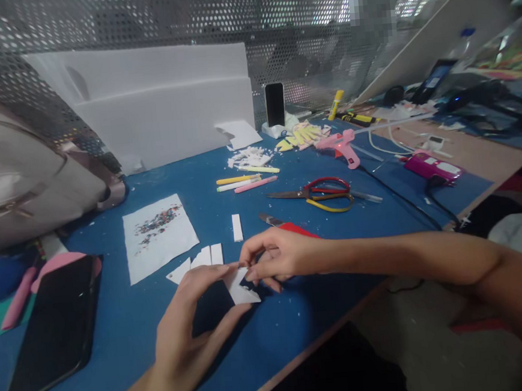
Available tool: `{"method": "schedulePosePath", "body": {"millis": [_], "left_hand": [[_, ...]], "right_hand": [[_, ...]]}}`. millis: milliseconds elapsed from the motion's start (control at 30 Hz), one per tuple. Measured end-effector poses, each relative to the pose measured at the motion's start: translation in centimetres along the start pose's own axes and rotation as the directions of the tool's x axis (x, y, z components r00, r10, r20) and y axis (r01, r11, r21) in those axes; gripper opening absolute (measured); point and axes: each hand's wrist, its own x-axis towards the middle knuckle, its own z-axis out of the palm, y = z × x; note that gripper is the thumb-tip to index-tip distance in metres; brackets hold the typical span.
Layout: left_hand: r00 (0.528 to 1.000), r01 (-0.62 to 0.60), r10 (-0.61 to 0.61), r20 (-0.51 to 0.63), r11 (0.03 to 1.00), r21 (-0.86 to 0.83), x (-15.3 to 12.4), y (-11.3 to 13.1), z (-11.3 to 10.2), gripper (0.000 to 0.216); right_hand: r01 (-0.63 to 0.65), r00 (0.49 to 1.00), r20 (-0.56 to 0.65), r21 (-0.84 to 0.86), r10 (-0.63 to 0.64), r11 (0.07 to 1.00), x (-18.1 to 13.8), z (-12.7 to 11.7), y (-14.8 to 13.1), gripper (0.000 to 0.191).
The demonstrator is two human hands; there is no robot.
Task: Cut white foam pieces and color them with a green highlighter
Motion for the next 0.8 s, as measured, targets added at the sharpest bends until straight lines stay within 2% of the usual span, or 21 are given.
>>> {"method": "schedulePosePath", "body": {"millis": [233, 567, 667, 733, 800], "left_hand": [[0.999, 0.036, -0.036, -0.013, 0.999, -0.01, -0.2, -0.2, 0.2, 0.062], [0.999, 0.035, -0.035, 0.0, 0.999, -0.034, -0.3, -0.1, 0.1, 0.062], [0.998, 0.06, -0.061, -0.007, 0.997, -0.038, -0.5, -0.2, 0.0, 0.062], [0.997, 0.08, -0.081, -0.016, 0.996, -0.043, -0.6, -0.3, 0.0, 0.062], [0.995, 0.096, -0.097, -0.028, 0.994, -0.046, -0.6, -0.3, -0.1, 0.062]], "right_hand": [[-0.034, 0.999, -0.017, 0.048, 0.035, 0.998, 0.2, 0.2, 0.3, 0.031], [-0.028, 0.997, 0.072, -0.032, 0.03, 0.999, 0.4, 0.2, 0.2, 0.017], [0.046, 0.999, 0.033, -0.289, -0.038, 0.956, -0.4, -0.3, -0.8, 0.01], [0.118, 0.993, 0.05, -0.553, -0.109, 0.825, -1.1, -0.9, -1.2, 0.005], [0.179, 0.983, 0.106, -0.724, -0.149, 0.666, -1.6, -1.3, -1.1, 0.009]]}}
